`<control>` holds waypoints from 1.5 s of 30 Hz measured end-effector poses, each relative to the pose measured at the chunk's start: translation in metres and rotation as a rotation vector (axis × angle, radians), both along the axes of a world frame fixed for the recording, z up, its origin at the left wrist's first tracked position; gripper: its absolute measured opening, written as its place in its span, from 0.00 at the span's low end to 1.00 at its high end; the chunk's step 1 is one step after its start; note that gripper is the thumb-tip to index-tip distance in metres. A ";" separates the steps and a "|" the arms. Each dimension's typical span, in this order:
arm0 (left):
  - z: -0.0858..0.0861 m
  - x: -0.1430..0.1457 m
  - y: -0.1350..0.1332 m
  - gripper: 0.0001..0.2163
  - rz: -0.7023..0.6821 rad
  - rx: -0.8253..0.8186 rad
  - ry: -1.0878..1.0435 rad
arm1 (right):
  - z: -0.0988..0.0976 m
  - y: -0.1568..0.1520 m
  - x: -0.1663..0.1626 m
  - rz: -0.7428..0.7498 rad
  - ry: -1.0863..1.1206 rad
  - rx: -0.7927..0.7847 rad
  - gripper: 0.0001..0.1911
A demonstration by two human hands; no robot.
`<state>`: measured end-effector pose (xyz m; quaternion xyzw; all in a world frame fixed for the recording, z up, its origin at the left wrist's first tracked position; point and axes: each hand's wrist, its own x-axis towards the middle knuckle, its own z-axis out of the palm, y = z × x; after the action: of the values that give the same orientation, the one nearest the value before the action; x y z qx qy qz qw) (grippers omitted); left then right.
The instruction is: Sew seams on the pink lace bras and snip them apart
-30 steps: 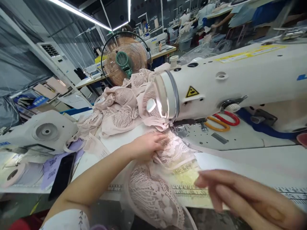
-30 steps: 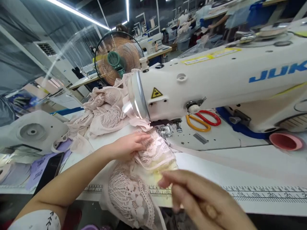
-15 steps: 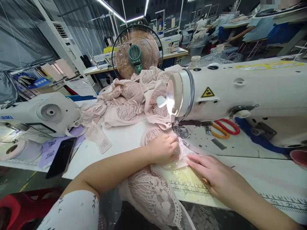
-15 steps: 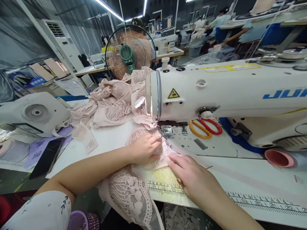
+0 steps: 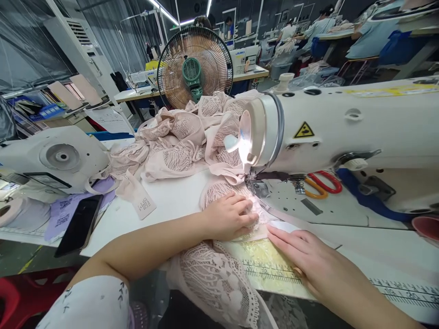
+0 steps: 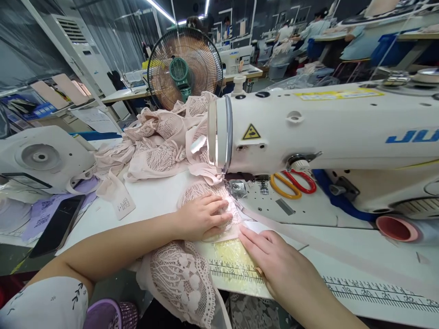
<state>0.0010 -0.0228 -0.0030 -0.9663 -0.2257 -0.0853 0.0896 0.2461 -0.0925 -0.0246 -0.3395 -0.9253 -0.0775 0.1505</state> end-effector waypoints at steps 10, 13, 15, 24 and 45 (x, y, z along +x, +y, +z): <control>0.002 -0.013 0.044 0.19 -0.119 -0.032 -0.053 | -0.005 0.016 -0.002 -0.007 -0.088 -0.016 0.32; 0.001 -0.016 0.048 0.20 -0.012 -0.029 -0.046 | -0.005 0.019 -0.003 -0.021 -0.088 -0.032 0.32; 0.001 -0.017 0.049 0.21 0.073 -0.050 -0.013 | -0.004 0.019 -0.005 -0.036 -0.077 -0.037 0.31; 0.009 -0.020 0.061 0.23 0.103 -0.157 0.062 | 0.004 0.025 -0.021 -0.051 -0.017 0.007 0.29; 0.006 -0.003 0.018 0.17 -0.049 -0.143 0.042 | 0.013 0.037 -0.039 -0.042 0.046 -0.005 0.25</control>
<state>-0.0015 -0.0051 0.0032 -0.9770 -0.2057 -0.0507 0.0231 0.2069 -0.0555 -0.0120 -0.3611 -0.9143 -0.0704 0.1692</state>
